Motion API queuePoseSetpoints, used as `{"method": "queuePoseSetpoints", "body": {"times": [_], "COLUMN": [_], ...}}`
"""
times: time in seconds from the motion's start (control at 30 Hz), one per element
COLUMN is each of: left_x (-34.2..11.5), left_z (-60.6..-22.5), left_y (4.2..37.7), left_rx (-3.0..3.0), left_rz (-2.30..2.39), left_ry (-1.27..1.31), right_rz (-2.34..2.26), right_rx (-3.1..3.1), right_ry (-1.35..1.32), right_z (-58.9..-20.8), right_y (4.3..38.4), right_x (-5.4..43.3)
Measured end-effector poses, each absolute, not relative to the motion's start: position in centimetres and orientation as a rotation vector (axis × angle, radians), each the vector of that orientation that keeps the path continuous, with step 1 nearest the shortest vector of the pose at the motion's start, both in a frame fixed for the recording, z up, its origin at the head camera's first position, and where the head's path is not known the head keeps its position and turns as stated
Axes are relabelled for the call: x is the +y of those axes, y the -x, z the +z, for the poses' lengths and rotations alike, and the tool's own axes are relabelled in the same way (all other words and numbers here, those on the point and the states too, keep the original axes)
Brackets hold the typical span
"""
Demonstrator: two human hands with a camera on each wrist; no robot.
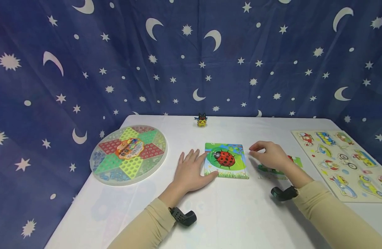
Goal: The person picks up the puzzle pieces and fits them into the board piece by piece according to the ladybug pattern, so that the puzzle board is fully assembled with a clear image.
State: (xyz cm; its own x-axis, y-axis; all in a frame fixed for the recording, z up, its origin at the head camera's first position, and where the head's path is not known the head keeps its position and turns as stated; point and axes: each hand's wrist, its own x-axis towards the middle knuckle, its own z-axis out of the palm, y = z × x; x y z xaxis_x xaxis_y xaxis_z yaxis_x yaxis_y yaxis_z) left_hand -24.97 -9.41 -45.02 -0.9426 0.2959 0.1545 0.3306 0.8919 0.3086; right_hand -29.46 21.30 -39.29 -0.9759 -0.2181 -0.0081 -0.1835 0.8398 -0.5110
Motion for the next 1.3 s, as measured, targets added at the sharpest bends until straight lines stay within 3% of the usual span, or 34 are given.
{"method": "queuePoseSetpoints", "body": {"times": [1.3], "left_x": [-9.4], "left_z": [-45.1], "left_y": [25.0], "left_rx": [-2.951], "left_rz": [-0.507], "left_ry": [0.486], "right_rz": [-0.583], "right_rx": [2.894], "right_ry": [0.277], "right_z": [-38.9], "right_y": [29.6], "right_x": [27.1]}}
